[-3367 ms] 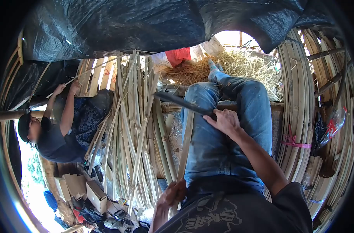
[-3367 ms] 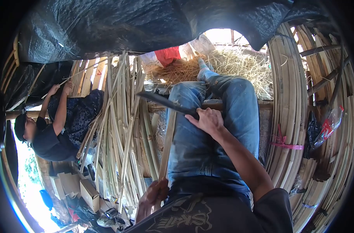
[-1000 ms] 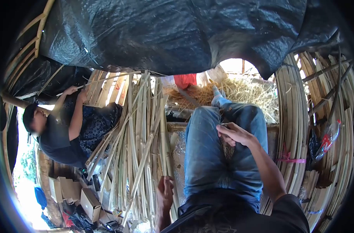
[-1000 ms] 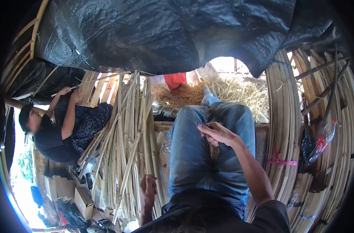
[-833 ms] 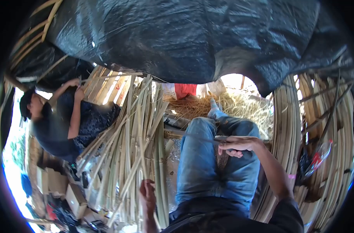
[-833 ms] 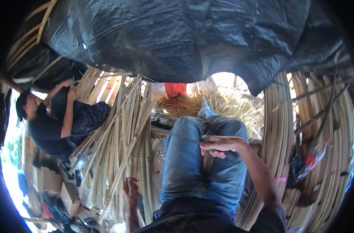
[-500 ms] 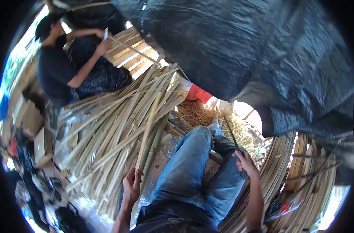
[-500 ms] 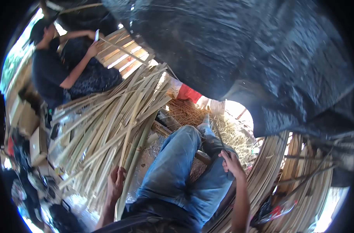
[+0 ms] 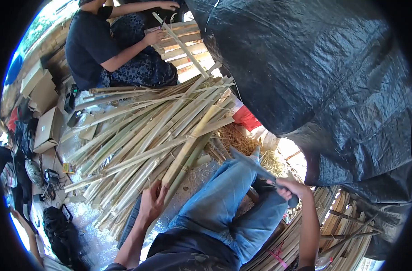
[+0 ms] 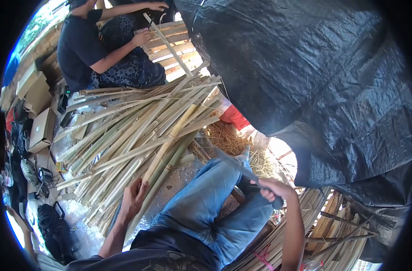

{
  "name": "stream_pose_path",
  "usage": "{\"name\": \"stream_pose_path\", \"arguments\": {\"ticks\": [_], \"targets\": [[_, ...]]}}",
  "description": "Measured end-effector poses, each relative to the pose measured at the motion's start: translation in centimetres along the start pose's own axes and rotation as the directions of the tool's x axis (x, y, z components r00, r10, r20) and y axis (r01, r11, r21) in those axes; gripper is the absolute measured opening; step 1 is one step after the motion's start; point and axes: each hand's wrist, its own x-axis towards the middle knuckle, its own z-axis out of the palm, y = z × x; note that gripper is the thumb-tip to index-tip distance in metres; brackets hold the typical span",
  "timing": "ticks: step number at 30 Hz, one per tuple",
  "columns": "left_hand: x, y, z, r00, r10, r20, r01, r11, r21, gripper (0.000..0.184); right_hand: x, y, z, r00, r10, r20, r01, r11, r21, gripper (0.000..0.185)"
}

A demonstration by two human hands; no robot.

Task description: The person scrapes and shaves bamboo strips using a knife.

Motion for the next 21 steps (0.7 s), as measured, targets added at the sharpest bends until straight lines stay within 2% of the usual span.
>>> {"name": "stream_pose_path", "arguments": {"ticks": [2,3,4,5,7,8,10,11,12,14,16,19,21], "targets": [[-0.1,-0.5,-0.1,1.0,-0.007,0.0,0.007,1.0,0.019,0.045,0.2,-2.2,-2.0,0.992,-0.024,-0.12,0.009,0.993,-0.119,0.044],[-0.2,-0.4,0.0,1.0,-0.007,0.006,0.007,1.0,0.005,0.045,1.0,-3.0,-2.4,0.961,-0.07,-0.268,-0.03,0.936,-0.351,0.043],[-0.3,-0.4,0.2,1.0,-0.006,0.006,0.006,1.0,-0.008,0.044,1.7,-3.9,-2.5,0.91,-0.153,-0.385,-0.099,0.823,-0.559,0.043],[-0.3,-0.7,0.4,0.999,-0.018,0.026,0.018,1.0,-0.003,0.043,1.8,-5.2,-1.8,0.912,-0.147,-0.383,-0.11,0.812,-0.573,0.043],[-0.5,-0.1,0.6,0.999,-0.01,0.035,0.01,1.0,0.003,0.043,1.7,-7.2,-0.4,0.796,-0.272,-0.541,-0.403,0.428,-0.809,0.042],[-0.5,0.1,0.6,0.998,0.016,0.054,-0.017,1.0,0.021,0.043,1.6,-7.7,-0.6,0.799,-0.27,-0.536,-0.405,0.417,-0.814,0.042],[-0.6,0.0,0.9,0.998,0.018,0.066,-0.017,1.0,-0.017,0.043,1.0,-8.4,-1.7,0.918,-0.163,-0.36,-0.181,0.637,-0.749,0.042],[-0.6,0.2,0.9,0.997,0.004,0.073,-0.003,1.0,-0.019,0.043,0.9,-8.5,-1.9,0.948,-0.116,-0.297,-0.139,0.687,-0.713,0.04],[-0.6,0.3,0.9,0.997,-0.006,0.083,0.008,1.0,-0.019,0.043,0.8,-8.0,-1.9,0.949,-0.104,-0.299,-0.149,0.685,-0.713,0.04],[-0.5,0.1,0.8,0.995,-0.031,0.092,0.037,0.998,-0.055,0.049,0.6,-6.6,-1.7,0.969,-0.172,-0.179,0.025,0.785,-0.619,0.042],[-0.2,-0.5,0.8,0.996,-0.027,0.086,0.027,1.0,-0.005,0.044,0.5,-4.6,-0.5,0.936,-0.272,-0.225,0.083,0.789,-0.609,0.046],[0.4,-0.6,0.7,0.995,-0.029,0.094,0.031,0.999,-0.019,0.048,-1.0,-1.9,2.3,0.893,-0.296,-0.338,0.1,0.865,-0.492,0.048],[0.8,-0.4,0.8,0.993,-0.027,0.118,0.03,0.999,-0.016,0.051,-2.7,-0.1,3.5,0.898,-0.282,-0.338,0.179,0.935,-0.305,0.053]]}}
